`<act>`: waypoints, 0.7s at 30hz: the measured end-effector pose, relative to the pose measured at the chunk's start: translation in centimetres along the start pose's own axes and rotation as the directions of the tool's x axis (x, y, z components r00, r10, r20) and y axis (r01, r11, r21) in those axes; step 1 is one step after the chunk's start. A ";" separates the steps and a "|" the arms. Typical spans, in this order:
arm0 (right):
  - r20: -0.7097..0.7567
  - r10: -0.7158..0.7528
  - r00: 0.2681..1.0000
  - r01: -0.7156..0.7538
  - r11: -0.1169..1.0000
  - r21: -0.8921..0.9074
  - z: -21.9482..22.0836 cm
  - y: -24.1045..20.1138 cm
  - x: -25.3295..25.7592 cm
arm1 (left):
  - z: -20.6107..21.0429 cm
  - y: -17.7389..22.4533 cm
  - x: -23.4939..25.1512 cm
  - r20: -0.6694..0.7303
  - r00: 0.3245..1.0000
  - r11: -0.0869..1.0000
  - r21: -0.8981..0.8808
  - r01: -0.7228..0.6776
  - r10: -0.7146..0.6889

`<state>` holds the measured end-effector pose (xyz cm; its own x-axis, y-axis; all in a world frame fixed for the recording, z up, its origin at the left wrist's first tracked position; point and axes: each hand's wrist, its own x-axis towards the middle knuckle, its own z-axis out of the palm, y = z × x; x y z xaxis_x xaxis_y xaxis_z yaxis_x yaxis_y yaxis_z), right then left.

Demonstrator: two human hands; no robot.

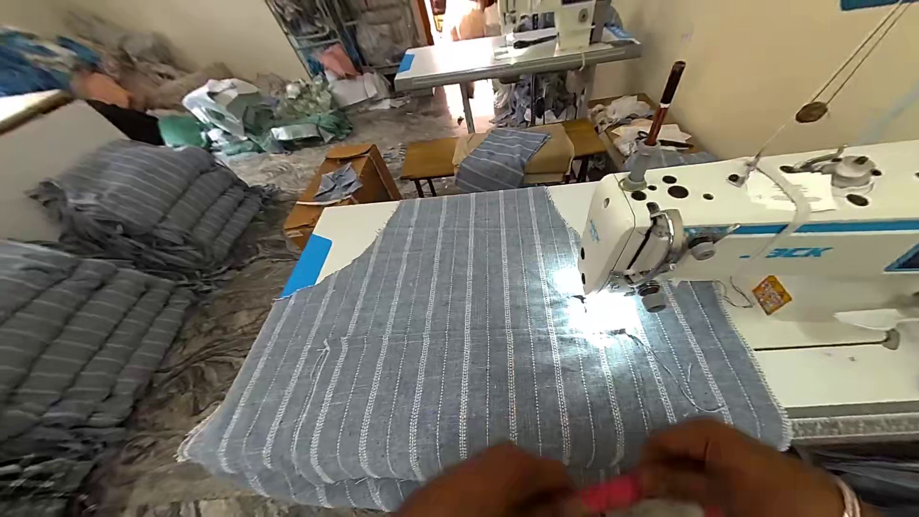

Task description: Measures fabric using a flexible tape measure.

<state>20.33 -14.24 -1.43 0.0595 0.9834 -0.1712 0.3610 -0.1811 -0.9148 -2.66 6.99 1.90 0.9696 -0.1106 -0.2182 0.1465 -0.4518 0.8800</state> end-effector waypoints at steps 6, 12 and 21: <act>-0.299 0.045 0.953 -0.125 0.959 -0.254 -7.6 5.9 3.8 | -7.3 -6.3 -1.5 -0.150 0.908 0.920 -0.065 0.386 -0.392; -0.470 0.239 0.850 -0.383 0.892 -0.239 -8.9 6.0 7.7 | -8.5 -8.4 3.9 -0.532 0.564 0.758 -0.272 0.593 -0.632; -0.503 0.252 0.827 -0.417 0.874 -0.249 -9.0 7.8 8.0 | -7.8 -9.6 5.2 -0.648 0.398 0.703 -0.314 0.638 -0.650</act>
<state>32.02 -7.74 -6.59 0.6078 0.7715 -0.1879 0.5224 -0.5667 -0.6371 2.47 17.61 -4.40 0.4176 0.8228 -0.3856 0.7829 -0.1105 0.6122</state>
